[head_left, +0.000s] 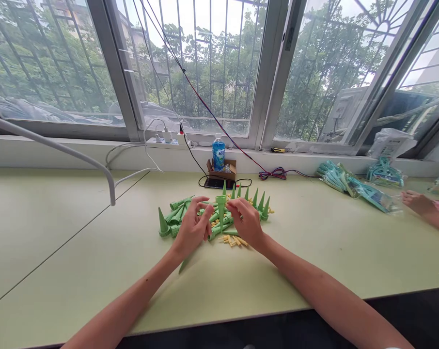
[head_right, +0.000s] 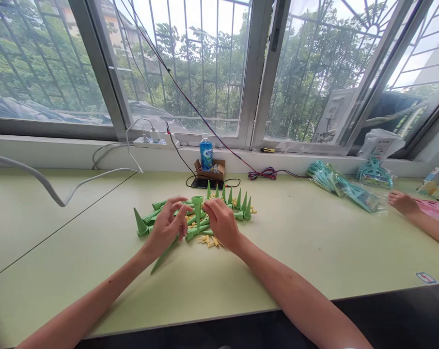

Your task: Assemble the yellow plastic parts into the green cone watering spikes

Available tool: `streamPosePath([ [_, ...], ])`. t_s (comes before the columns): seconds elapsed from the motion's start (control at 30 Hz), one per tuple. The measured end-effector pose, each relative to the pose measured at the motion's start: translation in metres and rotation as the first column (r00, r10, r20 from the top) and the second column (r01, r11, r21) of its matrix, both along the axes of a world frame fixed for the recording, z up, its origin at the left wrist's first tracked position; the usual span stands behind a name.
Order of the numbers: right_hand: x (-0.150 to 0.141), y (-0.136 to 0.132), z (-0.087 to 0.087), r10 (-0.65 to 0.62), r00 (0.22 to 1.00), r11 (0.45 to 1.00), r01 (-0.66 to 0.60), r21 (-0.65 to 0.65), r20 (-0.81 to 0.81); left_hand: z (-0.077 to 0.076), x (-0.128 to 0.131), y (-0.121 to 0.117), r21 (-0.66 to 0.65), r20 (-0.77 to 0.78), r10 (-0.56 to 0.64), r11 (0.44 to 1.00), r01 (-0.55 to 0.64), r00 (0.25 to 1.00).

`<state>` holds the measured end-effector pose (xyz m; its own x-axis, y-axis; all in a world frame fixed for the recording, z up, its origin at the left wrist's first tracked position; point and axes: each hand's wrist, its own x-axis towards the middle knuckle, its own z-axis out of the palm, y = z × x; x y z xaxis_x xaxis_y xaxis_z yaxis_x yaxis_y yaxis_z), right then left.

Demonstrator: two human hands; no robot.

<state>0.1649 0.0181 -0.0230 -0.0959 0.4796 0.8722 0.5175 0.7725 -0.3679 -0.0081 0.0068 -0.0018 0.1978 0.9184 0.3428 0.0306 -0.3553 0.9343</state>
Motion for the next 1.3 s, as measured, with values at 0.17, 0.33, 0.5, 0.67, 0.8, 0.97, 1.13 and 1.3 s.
streamPosePath([
  [0.17,0.000,0.000,0.000,0.050,0.998,0.998,-0.051,0.036,0.025,0.005,0.000,0.000,-0.216,0.144,-0.149,0.960,0.178,0.978],
  [0.33,0.002,0.002,-0.007,0.103,0.986,0.992,-0.112,0.062,0.133,0.001,-0.001,0.004,-0.388,0.252,-0.219,0.869,0.306,0.943],
  [0.5,0.004,0.003,-0.009,0.130,0.976,0.988,-0.142,0.060,0.176,-0.001,-0.002,0.006,-0.436,0.310,-0.239,0.824,0.361,0.920],
  [0.67,0.004,0.004,-0.007,0.164,0.975,0.982,-0.175,0.066,0.149,0.002,-0.003,0.005,-0.380,0.331,-0.287,0.831,0.406,0.899],
  [0.8,0.004,0.004,-0.006,0.179,0.975,0.979,-0.190,0.073,0.131,0.002,-0.005,0.005,-0.331,0.315,-0.304,0.853,0.404,0.899],
  [0.97,0.004,0.002,-0.003,0.188,0.973,0.979,-0.197,0.054,0.130,0.004,-0.006,0.003,-0.296,0.273,-0.303,0.877,0.379,0.913],
  [1.13,0.005,0.003,-0.002,0.189,0.975,0.981,-0.193,0.026,0.115,0.008,-0.007,-0.001,-0.244,0.135,-0.268,0.924,0.294,0.954],
  [1.3,0.004,0.006,-0.005,0.201,0.974,0.979,-0.202,0.000,0.104,0.005,-0.008,0.000,-0.104,0.010,-0.263,0.959,0.262,0.965],
])
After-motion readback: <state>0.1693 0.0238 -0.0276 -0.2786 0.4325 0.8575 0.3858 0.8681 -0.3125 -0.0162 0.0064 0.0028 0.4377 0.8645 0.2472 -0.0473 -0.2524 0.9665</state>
